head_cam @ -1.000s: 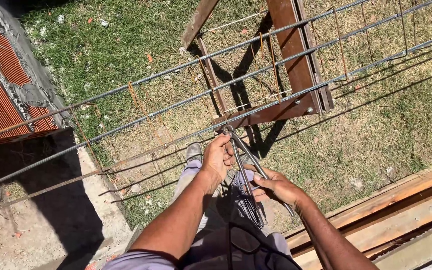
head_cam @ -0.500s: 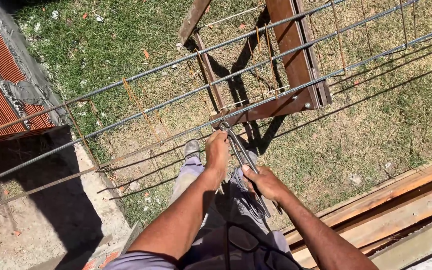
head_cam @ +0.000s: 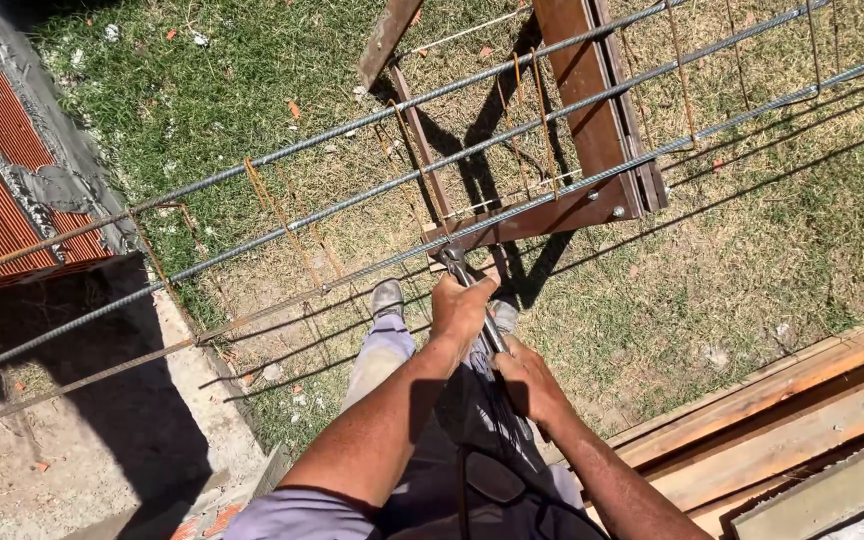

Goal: The person ties a rebar mesh using wire and pliers. They wrap wire around the intersections of the rebar rods and twist it with pliers to secure the connections. The person works on a rebar grid supported by wooden frames next to a brick wall.

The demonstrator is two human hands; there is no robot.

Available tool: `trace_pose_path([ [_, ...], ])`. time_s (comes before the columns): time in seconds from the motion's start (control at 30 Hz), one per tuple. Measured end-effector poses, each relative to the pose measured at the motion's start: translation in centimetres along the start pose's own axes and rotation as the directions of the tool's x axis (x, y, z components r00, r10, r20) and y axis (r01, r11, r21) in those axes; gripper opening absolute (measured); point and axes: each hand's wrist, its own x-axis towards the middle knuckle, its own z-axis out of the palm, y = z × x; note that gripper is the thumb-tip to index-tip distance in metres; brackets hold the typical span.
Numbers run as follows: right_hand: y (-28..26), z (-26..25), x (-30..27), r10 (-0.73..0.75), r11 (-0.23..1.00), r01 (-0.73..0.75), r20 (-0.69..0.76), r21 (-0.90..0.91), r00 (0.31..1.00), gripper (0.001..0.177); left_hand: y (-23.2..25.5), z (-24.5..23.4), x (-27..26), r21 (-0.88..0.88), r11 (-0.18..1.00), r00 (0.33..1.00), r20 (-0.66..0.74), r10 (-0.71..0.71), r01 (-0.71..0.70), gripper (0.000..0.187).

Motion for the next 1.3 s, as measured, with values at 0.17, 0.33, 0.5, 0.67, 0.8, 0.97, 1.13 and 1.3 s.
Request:
trace_pose_path([
  [0.17, 2.4, 0.0, 0.5, 0.054, 0.902, -0.098, 0.115, 0.421, 0.992, 0.072, -3.6, 1.0, 4.0, -0.155, 0.984, 0.996, -0.031, 0.078, -0.082, 0.040],
  [0.33, -0.1, 1.7, 0.2, 0.198, 0.675, -0.319, 0.254, 0.665, 0.947, 0.079, 0.1, 0.5, -0.2, -0.184, 0.979, 0.996, -0.037, 0.081, -0.086, 0.051],
  [0.5, -5.4, 0.5, -3.4, 0.142, 0.987, -0.146, -0.064, -0.067, 0.988, 0.048, 2.2, 1.4, -4.1, -0.075, 0.991, 0.994, -0.011, -0.110, 0.109, 0.098],
  [0.67, -7.1, -0.7, -5.4, 0.037, 0.975, -0.063, -0.124, -0.213, 0.992, 0.043, -6.0, 6.2, 6.3, -0.310, 0.943, 0.967, -0.177, -0.183, 0.122, 0.059],
  [0.8, -4.1, -0.6, -5.3, 0.043, 0.924, -0.108, 0.181, 0.366, 0.983, 0.025, -0.7, 0.6, -1.6, -0.556, 0.821, 0.985, 0.167, -0.041, 0.128, 0.047],
  [0.97, -3.5, 3.9, -5.9, 0.266, 0.490, -0.510, 0.436, 0.706, 0.860, 0.023, -4.8, -0.7, 3.3, -0.620, 0.658, 0.710, 0.680, 0.181, 0.426, 0.038],
  [1.13, -0.2, 4.1, -2.4, 0.297, 0.849, -0.299, 0.074, 0.435, 0.952, 0.030, -0.2, 1.2, -2.2, -0.353, 0.927, 0.990, 0.108, -0.092, 0.125, 0.093],
  [1.3, 8.4, 5.5, -0.9, -0.415, 0.910, 0.392, -0.243, -0.137, 0.877, 0.018, 0.3, 4.2, -2.9, -0.215, 0.947, 0.959, -0.100, -0.265, 0.240, 0.108],
])
